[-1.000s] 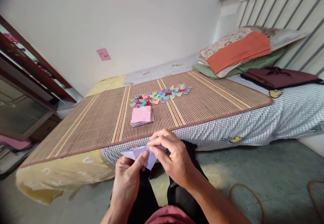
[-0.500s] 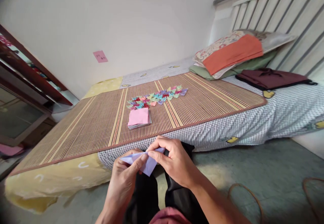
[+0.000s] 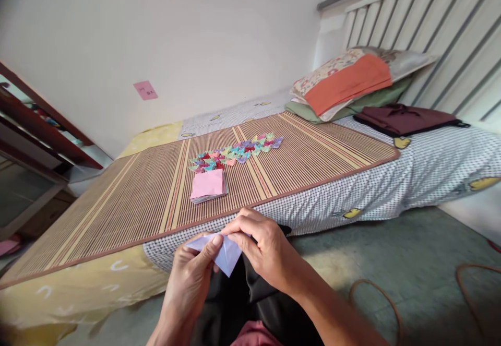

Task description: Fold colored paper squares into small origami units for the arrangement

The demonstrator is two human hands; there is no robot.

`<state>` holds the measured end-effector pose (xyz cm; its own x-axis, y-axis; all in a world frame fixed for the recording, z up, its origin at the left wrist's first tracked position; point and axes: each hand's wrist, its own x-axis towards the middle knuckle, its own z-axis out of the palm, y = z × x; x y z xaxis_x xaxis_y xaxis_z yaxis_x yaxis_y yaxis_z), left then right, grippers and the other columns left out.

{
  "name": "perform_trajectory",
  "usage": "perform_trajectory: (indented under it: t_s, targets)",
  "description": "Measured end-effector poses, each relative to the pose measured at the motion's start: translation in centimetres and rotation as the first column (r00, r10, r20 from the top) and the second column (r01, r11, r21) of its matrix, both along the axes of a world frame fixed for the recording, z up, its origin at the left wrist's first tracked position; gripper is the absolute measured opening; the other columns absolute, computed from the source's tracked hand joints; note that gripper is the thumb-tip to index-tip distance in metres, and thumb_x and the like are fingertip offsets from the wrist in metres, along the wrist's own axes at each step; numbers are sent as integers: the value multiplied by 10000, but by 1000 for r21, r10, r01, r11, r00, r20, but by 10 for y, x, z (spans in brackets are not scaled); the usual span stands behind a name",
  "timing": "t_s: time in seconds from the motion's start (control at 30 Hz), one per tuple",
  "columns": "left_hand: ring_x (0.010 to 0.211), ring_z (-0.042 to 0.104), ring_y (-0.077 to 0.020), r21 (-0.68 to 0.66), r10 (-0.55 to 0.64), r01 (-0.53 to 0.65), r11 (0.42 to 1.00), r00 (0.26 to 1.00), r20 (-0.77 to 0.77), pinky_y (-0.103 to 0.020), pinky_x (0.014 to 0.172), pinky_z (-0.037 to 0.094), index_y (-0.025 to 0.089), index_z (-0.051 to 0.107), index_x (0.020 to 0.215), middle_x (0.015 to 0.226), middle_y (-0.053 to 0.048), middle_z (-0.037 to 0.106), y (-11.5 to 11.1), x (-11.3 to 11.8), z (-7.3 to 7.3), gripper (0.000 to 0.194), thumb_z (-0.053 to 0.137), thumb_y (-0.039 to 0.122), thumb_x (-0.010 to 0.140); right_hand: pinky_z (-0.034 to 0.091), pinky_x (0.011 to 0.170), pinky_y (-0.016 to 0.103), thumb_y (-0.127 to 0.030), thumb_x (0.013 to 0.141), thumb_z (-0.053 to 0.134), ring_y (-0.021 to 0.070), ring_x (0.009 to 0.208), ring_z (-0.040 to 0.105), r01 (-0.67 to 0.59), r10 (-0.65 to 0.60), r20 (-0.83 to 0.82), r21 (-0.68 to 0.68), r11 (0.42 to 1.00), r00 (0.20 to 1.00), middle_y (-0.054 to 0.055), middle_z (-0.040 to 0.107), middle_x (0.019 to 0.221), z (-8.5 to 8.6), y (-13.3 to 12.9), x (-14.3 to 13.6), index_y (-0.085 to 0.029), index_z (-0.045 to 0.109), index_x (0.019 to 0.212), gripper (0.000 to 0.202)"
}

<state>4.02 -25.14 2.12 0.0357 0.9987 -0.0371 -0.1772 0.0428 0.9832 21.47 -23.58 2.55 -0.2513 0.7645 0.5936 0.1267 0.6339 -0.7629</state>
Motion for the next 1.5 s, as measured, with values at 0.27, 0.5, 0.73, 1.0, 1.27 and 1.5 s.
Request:
perform_trajectory:
  t_s: [0.27, 0.5, 0.73, 1.0, 1.27, 1.5]
  targets:
    - [546, 441, -106, 20, 97, -98, 995, 995, 31, -237, 541, 358, 154, 694, 634, 565, 21, 550, 8, 4, -1, 343, 909, 396, 748, 517, 672, 260, -310, 928, 760, 167, 770, 665, 84, -175, -195, -401, 912, 965, 11, 705, 869, -7, 7, 5, -214, 738, 1061, 165]
    - [583, 454, -110, 24, 85, -86, 996, 996, 28, -232, 575, 377, 144, 709, 664, 604, 13, 558, 9, 8, -4, 302, 897, 359, 765, 464, 608, 243, -488, 938, 745, 136, 644, 558, -129, -100, -369, -548, 826, 924, -22, 592, 690, -6, 6, -3, -188, 708, 802, 332]
    - [611, 444, -112, -29, 139, -137, 990, 984, 111, -229, 607, 377, 152, 667, 654, 629, 21, 534, 11, 10, -1, 340, 909, 373, 741, 551, 751, 276, -526, 1001, 661, 189, 786, 669, 206, -387, -338, -464, 862, 858, 35, 724, 811, -11, 14, 12, -210, 783, 877, 361]
    - [618, 460, -111, -58, 122, -112, 992, 964, 238, -223, 600, 403, 159, 630, 631, 642, 37, 516, 16, 24, -1, 353, 935, 330, 680, 518, 655, 278, -478, 966, 717, 187, 704, 652, -115, -15, -255, -485, 867, 967, 20, 702, 733, -18, 1, -8, -176, 767, 829, 334]
    - [543, 525, -126, -157, 114, -71, 985, 951, 286, -257, 517, 486, 162, 606, 634, 593, 35, 547, 25, 27, -4, 375, 933, 345, 634, 521, 638, 264, -378, 946, 705, 174, 668, 673, -129, 9, -223, -532, 837, 975, 33, 723, 699, -34, -2, -9, -167, 700, 731, 301]
    - [520, 511, -120, -154, 121, -78, 985, 949, 293, -244, 491, 470, 166, 610, 629, 569, 42, 542, 25, 31, -4, 372, 935, 346, 628, 545, 678, 274, -363, 950, 693, 184, 716, 700, -116, -4, -209, -558, 822, 978, 54, 753, 756, -37, -11, -8, -168, 714, 787, 255]
